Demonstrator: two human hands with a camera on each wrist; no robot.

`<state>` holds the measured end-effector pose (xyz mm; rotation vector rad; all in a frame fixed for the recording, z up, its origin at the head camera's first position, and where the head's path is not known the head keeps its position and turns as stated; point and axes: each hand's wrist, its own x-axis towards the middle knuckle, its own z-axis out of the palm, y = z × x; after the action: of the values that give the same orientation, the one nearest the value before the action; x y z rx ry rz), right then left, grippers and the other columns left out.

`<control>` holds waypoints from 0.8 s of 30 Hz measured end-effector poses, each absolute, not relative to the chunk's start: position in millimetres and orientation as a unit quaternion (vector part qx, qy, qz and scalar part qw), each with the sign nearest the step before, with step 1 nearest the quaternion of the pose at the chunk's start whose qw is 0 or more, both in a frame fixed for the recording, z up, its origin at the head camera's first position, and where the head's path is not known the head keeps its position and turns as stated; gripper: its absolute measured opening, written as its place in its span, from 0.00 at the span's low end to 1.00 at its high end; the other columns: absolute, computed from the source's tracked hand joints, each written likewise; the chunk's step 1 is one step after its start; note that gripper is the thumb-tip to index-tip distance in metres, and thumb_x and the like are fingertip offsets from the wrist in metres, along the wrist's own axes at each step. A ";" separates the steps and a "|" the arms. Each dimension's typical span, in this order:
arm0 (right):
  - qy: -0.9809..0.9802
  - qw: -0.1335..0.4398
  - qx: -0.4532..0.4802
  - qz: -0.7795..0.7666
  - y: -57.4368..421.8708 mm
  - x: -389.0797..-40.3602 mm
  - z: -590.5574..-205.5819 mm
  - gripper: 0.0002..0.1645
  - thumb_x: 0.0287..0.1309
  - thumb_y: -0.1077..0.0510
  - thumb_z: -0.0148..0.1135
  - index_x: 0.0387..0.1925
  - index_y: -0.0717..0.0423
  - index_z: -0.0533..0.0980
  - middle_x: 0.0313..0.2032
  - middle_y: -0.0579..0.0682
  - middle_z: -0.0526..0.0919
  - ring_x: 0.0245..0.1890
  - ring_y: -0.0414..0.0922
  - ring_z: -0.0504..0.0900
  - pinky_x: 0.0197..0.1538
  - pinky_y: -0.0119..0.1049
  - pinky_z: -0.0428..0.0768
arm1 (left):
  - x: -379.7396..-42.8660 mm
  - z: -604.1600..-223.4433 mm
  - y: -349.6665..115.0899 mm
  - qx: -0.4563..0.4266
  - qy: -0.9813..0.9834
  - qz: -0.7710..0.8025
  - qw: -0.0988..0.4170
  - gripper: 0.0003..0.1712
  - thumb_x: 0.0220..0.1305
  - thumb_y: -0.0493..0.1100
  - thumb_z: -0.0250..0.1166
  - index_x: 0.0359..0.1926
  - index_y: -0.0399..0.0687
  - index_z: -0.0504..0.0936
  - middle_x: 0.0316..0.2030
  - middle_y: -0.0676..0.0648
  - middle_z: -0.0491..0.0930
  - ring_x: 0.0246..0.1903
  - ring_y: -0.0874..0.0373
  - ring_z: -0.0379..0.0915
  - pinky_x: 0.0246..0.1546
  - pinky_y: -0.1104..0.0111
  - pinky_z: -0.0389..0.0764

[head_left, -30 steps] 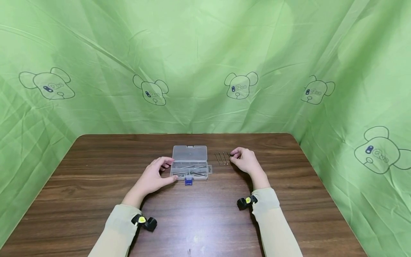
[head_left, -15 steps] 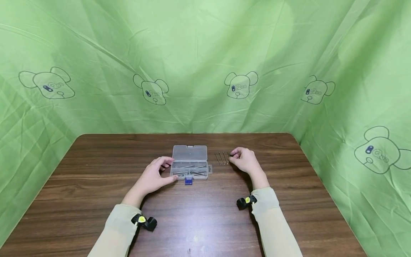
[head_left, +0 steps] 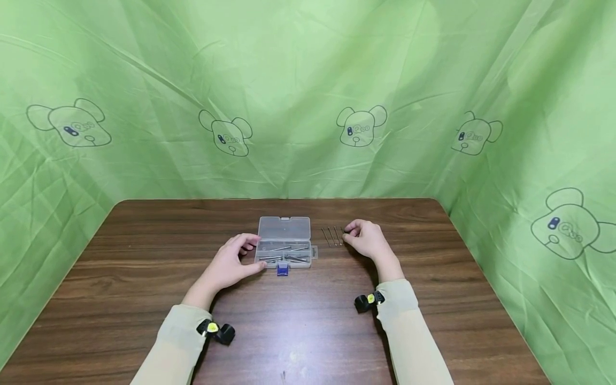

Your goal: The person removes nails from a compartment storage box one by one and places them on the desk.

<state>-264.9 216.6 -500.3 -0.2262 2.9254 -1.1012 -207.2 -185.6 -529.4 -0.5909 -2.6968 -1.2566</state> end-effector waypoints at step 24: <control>0.932 -0.001 -0.077 -0.353 218.7 -263.8 -494.8 0.12 0.67 0.53 0.73 0.45 0.57 0.87 0.34 0.47 0.88 0.35 0.43 0.84 0.46 0.42 0.81 | -208.4 -530.2 -185.7 -0.195 -0.889 -0.411 0.054 0.37 0.57 0.49 0.85 0.64 0.46 0.82 0.54 0.49 0.84 0.51 0.53 0.79 0.55 0.54 0.81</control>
<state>-263.8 218.7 -494.8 -0.2408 2.9318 -1.1098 -208.4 -185.7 -530.2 -0.5913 -2.7012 -1.2495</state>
